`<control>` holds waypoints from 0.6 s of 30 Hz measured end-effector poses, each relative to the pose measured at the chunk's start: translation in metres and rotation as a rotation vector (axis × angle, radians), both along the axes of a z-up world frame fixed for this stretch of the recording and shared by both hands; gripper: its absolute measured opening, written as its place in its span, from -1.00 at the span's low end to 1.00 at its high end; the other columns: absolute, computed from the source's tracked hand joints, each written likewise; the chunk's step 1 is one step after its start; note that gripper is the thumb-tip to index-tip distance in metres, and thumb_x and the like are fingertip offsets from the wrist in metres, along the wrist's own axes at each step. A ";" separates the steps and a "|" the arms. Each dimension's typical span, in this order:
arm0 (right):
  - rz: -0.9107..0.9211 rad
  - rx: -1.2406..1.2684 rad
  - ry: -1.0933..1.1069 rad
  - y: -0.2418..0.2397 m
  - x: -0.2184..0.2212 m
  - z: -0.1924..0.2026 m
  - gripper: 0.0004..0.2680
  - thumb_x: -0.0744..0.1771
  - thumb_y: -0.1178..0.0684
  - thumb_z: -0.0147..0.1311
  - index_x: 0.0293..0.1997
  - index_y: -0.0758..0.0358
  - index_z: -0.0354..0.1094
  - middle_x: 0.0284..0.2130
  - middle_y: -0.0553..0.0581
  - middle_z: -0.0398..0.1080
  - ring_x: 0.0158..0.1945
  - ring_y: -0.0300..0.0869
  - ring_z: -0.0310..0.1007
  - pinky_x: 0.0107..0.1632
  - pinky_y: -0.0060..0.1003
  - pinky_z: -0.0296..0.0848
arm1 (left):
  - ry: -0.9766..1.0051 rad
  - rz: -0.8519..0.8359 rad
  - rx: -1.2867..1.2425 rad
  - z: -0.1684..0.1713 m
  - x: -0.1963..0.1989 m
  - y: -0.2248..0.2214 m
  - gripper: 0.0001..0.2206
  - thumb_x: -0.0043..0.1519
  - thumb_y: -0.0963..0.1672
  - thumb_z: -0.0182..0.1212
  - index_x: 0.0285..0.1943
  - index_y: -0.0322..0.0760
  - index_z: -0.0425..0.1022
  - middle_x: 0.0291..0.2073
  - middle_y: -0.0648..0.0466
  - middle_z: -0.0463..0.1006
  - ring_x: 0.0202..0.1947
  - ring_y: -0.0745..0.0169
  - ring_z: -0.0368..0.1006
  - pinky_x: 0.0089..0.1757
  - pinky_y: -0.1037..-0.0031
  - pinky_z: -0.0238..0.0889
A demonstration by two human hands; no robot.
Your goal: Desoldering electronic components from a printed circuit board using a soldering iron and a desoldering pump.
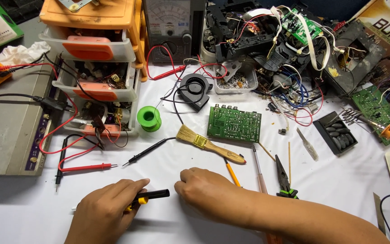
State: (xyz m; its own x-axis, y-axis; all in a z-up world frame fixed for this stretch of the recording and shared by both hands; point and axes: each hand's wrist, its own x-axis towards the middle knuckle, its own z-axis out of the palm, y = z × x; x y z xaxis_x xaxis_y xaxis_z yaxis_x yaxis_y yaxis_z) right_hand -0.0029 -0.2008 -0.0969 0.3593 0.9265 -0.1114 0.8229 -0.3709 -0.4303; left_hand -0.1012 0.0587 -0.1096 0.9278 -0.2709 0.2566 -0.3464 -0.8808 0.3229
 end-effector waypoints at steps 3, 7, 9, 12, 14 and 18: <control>-0.042 0.052 0.143 -0.004 0.007 0.006 -0.89 0.29 0.17 -0.01 -0.44 0.32 0.19 -0.50 0.25 0.26 -0.49 0.23 0.33 -0.46 0.11 0.27 | 0.010 0.001 0.015 -0.001 -0.001 0.002 -0.39 -0.16 -0.23 0.29 0.18 -0.01 0.50 -0.15 0.29 0.63 -0.32 0.22 0.56 -0.35 0.37 0.39; -0.128 0.200 0.254 -0.024 0.054 0.009 -0.88 0.16 0.20 0.10 -0.31 0.19 0.41 -0.40 0.14 0.40 -0.36 0.03 0.42 -0.26 -0.14 0.38 | 0.023 0.010 0.036 -0.010 -0.005 0.007 -0.37 -0.14 -0.22 0.32 0.22 0.02 0.48 -0.18 0.30 0.60 -0.33 0.22 0.54 -0.37 0.35 0.40; -0.251 0.390 -0.130 -0.042 0.095 0.014 -0.94 0.27 0.15 0.19 -0.24 0.13 0.48 -0.37 0.03 0.51 -0.29 -0.06 0.48 -0.26 -0.17 0.40 | 0.032 0.015 0.042 -0.013 -0.006 0.008 -0.38 -0.15 -0.20 0.33 0.21 0.03 0.49 -0.18 0.29 0.60 -0.34 0.21 0.54 -0.38 0.34 0.40; -0.513 0.491 -0.255 -0.063 0.149 0.057 -0.89 0.23 0.24 0.19 -0.27 0.18 0.60 -0.36 0.08 0.60 -0.31 -0.23 0.56 -0.17 -0.34 0.55 | 0.024 0.013 0.030 -0.012 -0.005 0.008 -0.38 -0.13 -0.21 0.31 0.21 0.02 0.50 -0.19 0.29 0.61 -0.33 0.22 0.54 -0.37 0.34 0.40; -0.702 0.449 -0.128 -0.065 0.162 0.073 -0.89 0.25 0.23 0.19 -0.25 0.18 0.61 -0.38 0.06 0.60 -0.34 -0.30 0.53 -0.21 -0.44 0.53 | 0.005 0.006 0.033 -0.013 -0.004 0.007 -0.43 -0.09 -0.21 0.30 0.20 0.02 0.50 -0.19 0.30 0.61 -0.37 0.22 0.53 -0.41 0.34 0.39; -0.933 0.338 -0.044 -0.073 0.192 0.071 -0.89 0.26 0.15 0.18 -0.24 0.12 0.64 -0.40 -0.01 0.61 -0.35 -0.38 0.51 -0.23 -0.48 0.49 | 0.003 -0.016 0.053 -0.020 -0.004 0.006 -0.47 -0.05 -0.18 0.31 0.19 0.04 0.51 -0.17 0.31 0.59 -0.43 0.21 0.51 -0.43 0.33 0.38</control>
